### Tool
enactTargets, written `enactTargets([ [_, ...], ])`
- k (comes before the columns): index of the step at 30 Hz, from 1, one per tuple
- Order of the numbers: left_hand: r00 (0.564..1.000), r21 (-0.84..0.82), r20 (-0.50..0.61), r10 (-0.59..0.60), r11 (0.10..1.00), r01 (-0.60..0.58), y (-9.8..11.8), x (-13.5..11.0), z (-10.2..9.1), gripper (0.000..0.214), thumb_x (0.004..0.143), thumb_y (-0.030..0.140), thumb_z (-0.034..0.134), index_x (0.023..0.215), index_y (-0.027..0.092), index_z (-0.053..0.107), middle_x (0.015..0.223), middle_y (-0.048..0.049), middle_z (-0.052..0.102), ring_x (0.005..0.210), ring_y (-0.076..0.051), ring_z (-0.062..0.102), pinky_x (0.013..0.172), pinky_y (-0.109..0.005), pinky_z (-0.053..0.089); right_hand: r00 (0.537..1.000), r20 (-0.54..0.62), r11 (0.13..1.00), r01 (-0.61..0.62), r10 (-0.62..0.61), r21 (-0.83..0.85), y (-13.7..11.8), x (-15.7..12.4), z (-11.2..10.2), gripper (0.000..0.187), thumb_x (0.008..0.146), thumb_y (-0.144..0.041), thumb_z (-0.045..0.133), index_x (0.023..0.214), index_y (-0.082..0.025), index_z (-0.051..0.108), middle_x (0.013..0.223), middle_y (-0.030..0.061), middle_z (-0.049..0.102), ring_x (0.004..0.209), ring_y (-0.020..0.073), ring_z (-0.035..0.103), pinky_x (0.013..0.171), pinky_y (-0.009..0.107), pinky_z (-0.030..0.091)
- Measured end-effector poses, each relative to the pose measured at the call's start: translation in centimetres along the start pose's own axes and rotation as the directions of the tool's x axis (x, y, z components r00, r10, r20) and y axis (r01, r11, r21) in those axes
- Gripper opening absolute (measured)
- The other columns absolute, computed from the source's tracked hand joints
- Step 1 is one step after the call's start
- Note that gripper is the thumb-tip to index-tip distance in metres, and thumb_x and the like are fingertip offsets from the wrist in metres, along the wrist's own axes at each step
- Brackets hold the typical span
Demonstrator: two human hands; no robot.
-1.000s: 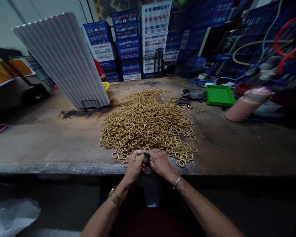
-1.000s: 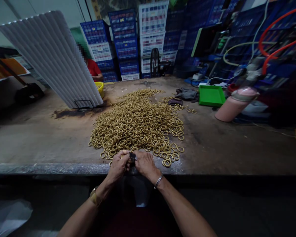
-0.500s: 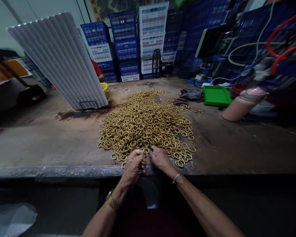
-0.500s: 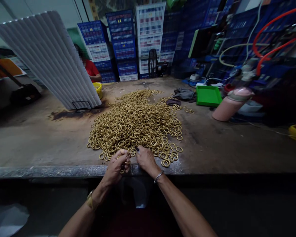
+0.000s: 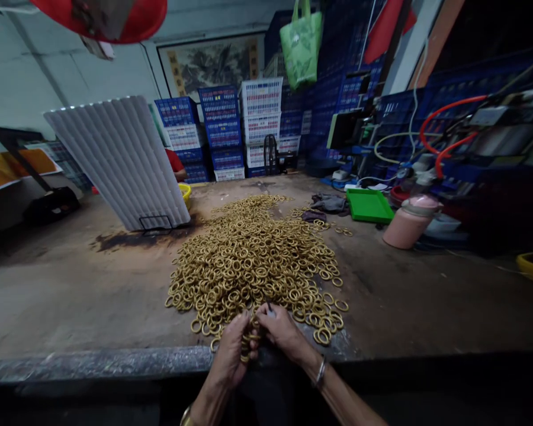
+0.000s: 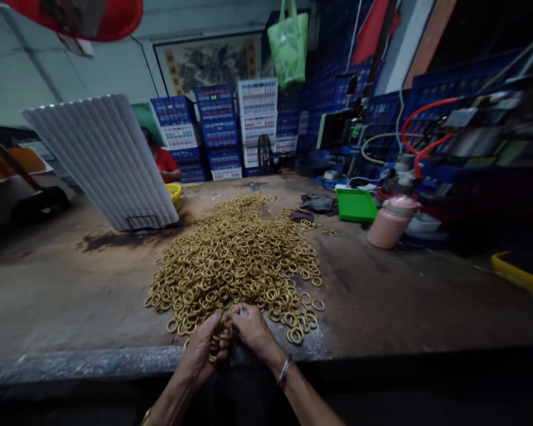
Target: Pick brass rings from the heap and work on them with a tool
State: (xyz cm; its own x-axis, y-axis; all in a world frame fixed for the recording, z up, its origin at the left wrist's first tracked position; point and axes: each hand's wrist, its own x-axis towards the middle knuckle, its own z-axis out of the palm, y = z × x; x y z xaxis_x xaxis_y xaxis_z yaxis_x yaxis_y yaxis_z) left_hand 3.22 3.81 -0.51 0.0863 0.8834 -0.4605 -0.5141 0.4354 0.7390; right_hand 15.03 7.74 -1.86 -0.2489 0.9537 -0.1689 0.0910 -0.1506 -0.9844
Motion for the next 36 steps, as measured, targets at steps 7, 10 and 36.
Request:
enactTargets([
  [7, 0.997, 0.054, -0.073, 0.012, 0.999, -0.008, -0.9, 0.9, -0.3, 0.049, 0.051, 0.05, 0.073, 0.068, 0.018, 0.041, 0.055, 0.0054, 0.05, 0.041, -0.004, 0.043, 0.035, -0.014, 0.025, 0.966, -0.117, 0.937, 0.189, -0.232, -0.294, 0.2, 0.6, -0.6, 0.02, 0.07, -0.034, 0.044, 0.062, -0.017, 0.051, 0.058, -0.002, 0.047, 0.058, 0.0109, 0.043, 0.057, 0.022, 0.035],
  [10, 0.998, 0.072, -0.048, 0.034, 0.997, -0.03, -1.0, 1.4, -0.5, 0.047, 0.053, 0.05, 0.072, 0.07, 0.018, 0.042, 0.056, 0.0051, 0.051, 0.041, -0.005, 0.043, 0.035, -0.014, 0.026, 0.962, -0.083, 0.913, 0.217, -0.26, -0.346, 0.3, 0.6, -0.6, 0.022, 0.071, -0.036, 0.042, 0.062, -0.017, 0.048, 0.056, -0.0035, 0.042, 0.054, 0.0102, 0.039, 0.054, 0.022, 0.032],
  [36, 0.985, 0.255, -0.011, 0.172, 0.953, -0.163, -1.9, 1.7, -0.4, 0.044, 0.062, 0.059, 0.06, 0.071, 0.017, 0.049, 0.049, 0.0071, 0.045, 0.033, -0.003, 0.033, 0.032, -0.015, 0.025, 0.995, -0.097, 0.996, 0.03, -0.021, 0.088, 1.9, 1.1, -0.3, 0.032, 0.061, -0.048, 0.059, 0.06, -0.018, 0.045, 0.046, -0.0075, 0.038, 0.04, 0.005, 0.031, 0.039, 0.018, 0.026],
])
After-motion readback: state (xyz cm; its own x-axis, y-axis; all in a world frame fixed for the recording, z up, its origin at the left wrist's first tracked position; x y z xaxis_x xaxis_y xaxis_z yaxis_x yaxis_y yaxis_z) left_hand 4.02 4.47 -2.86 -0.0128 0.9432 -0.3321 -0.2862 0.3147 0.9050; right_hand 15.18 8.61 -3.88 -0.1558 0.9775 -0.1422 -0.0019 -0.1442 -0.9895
